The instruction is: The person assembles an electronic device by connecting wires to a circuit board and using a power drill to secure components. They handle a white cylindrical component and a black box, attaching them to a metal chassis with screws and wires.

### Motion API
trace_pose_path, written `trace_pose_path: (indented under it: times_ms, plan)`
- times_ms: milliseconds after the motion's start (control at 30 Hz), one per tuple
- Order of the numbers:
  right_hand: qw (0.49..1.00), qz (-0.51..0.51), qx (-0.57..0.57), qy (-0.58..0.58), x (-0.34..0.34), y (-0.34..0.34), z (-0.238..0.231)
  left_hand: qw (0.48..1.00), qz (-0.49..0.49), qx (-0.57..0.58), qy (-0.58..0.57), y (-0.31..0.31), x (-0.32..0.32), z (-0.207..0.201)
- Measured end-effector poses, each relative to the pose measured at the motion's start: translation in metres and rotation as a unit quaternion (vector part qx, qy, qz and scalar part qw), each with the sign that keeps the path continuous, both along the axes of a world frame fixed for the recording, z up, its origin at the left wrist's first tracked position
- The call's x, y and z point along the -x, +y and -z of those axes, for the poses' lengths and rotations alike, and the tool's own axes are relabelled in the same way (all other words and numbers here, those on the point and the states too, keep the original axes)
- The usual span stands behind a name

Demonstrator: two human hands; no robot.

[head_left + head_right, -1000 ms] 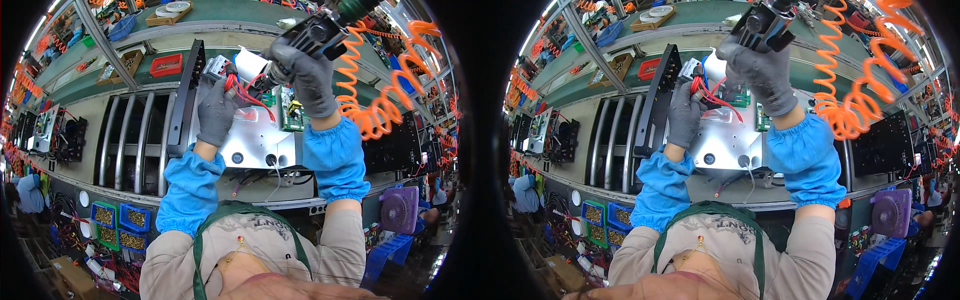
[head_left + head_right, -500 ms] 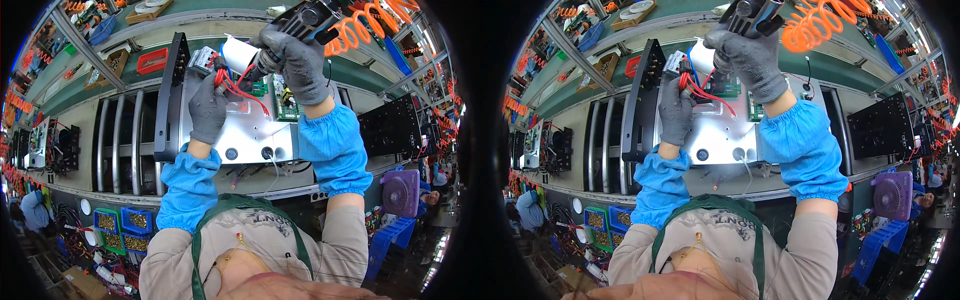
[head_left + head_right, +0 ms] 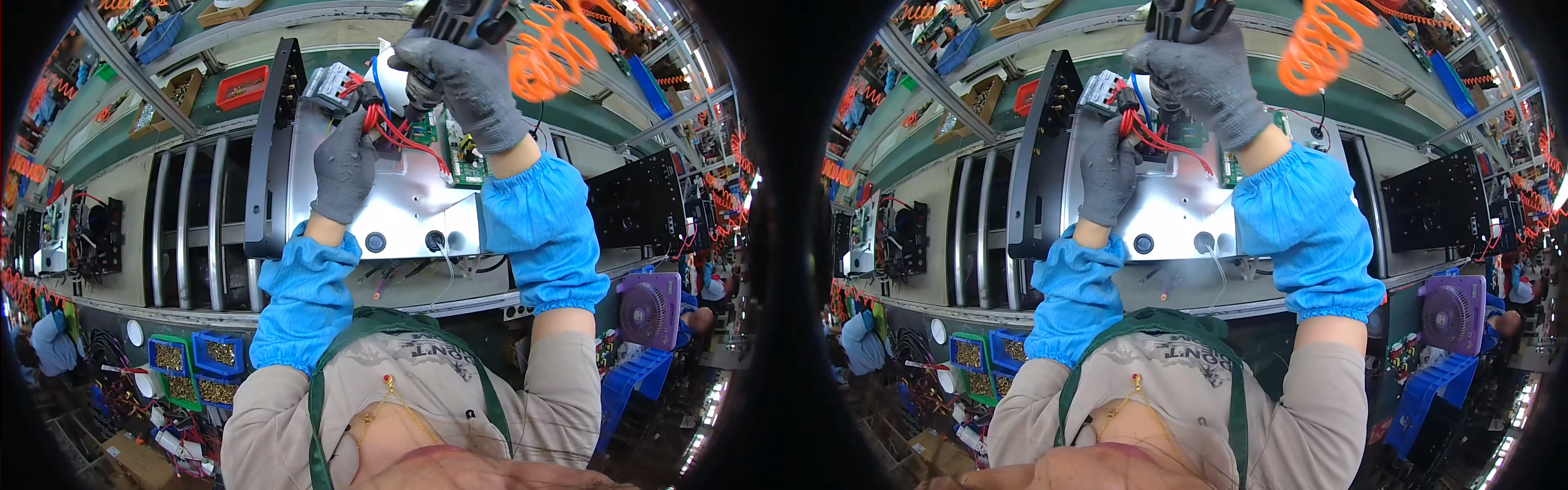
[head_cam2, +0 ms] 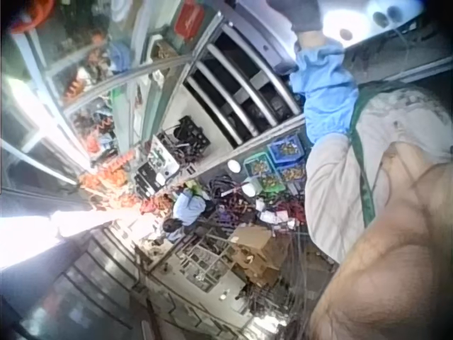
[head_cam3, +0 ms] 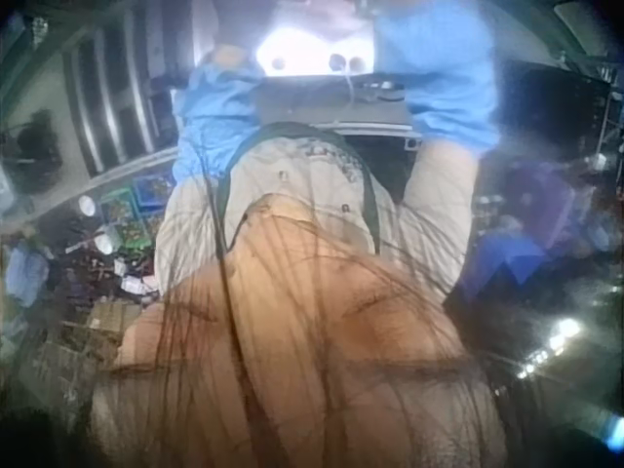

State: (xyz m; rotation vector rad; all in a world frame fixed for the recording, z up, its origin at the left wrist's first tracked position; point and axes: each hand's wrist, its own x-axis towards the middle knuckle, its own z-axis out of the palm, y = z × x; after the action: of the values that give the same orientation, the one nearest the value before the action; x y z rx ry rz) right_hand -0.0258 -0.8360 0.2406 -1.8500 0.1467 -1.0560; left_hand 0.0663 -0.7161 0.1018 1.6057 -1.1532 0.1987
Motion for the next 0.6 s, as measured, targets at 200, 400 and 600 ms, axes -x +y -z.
trace_pose_path:
  times_ms: [200, 400, 600]
  plan:
    - [0.991, -0.084, -0.105, 0.011, 0.001, 0.000, 0.004, 0.994, 0.052, 0.022, 0.098, 0.005, 0.013, -0.015]
    - [0.998, -0.030, -0.046, 0.012, 0.002, 0.007, 0.005, 0.996, 0.015, -0.012, 0.083, 0.002, 0.007, -0.003]
    - [0.995, -0.052, -0.083, 0.025, -0.001, 0.004, 0.011, 0.997, 0.004, -0.017, 0.079, 0.001, 0.009, -0.002]
